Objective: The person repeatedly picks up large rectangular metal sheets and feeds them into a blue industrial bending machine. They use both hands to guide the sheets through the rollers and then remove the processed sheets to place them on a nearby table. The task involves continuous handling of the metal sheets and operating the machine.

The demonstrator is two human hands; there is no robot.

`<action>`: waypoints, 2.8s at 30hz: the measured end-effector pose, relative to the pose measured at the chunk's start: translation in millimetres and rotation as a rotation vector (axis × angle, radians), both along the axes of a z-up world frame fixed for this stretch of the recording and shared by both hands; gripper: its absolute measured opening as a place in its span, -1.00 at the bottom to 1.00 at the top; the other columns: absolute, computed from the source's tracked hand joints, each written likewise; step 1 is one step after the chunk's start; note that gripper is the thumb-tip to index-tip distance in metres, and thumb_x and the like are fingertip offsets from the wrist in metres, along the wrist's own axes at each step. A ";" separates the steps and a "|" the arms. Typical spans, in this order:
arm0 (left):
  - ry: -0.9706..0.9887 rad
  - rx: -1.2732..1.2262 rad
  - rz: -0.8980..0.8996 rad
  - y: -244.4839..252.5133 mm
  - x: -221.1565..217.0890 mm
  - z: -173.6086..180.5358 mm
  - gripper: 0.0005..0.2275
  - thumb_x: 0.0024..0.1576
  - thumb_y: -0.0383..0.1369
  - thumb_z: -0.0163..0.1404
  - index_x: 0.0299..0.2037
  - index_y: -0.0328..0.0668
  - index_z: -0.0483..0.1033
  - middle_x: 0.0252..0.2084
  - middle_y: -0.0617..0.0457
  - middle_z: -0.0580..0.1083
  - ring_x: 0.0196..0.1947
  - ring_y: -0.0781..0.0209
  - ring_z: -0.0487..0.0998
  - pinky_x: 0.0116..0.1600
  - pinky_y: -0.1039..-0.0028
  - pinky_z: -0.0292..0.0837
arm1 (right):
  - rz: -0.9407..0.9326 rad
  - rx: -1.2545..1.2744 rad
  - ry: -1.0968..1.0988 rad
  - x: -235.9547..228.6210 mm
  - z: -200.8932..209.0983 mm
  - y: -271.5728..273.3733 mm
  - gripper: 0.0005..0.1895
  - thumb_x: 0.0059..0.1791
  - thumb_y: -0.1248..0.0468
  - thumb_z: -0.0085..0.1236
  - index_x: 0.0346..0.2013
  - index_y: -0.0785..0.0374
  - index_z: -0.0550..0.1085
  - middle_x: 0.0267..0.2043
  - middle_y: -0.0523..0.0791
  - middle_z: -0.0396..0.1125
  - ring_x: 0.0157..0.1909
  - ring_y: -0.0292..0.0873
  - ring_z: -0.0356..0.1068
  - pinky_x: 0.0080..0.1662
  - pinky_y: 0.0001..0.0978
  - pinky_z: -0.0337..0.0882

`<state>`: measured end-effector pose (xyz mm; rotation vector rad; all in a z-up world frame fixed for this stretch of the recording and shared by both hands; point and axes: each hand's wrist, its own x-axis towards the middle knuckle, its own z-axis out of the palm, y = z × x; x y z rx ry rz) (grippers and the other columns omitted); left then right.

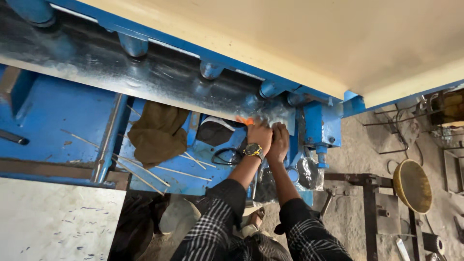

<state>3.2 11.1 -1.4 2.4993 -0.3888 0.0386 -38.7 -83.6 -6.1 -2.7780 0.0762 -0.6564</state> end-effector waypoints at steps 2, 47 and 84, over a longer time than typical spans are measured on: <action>0.039 -0.020 -0.007 29.8 8.0 12.5 -0.69 0.17 -0.14 0.05 -0.09 -0.22 0.65 0.10 -0.13 0.52 0.27 -0.22 0.34 0.18 -0.08 0.26 | -0.007 -0.010 -0.020 0.2 3.8 9.7 -0.42 -0.21 0.56 -0.01 0.13 0.36 0.49 0.27 0.07 0.33 0.36 0.16 0.25 0.35 -0.07 0.27; -0.519 0.096 0.299 231.4 -0.2 -36.6 -0.69 0.27 -0.24 0.06 0.15 -0.17 0.55 0.22 -0.03 0.45 0.28 -0.21 0.41 0.30 -0.08 0.32 | -0.049 -0.091 -0.015 -4.1 -0.3 16.8 -0.27 -0.25 0.59 0.08 0.24 0.26 0.43 0.30 0.02 0.26 0.35 0.14 0.20 0.35 -0.05 0.23; 0.470 -0.693 1.334 -159.4 21.0 -18.3 -0.59 0.11 -0.10 0.20 0.04 -0.23 0.61 -0.02 -0.27 0.58 -0.17 -0.18 0.62 -0.04 0.13 0.45 | 0.299 0.689 0.591 -238.7 87.7 -353.6 -0.81 -0.09 0.43 0.14 -0.22 0.26 0.62 -0.31 -0.03 0.54 -0.38 -0.13 0.58 -0.30 -0.31 0.52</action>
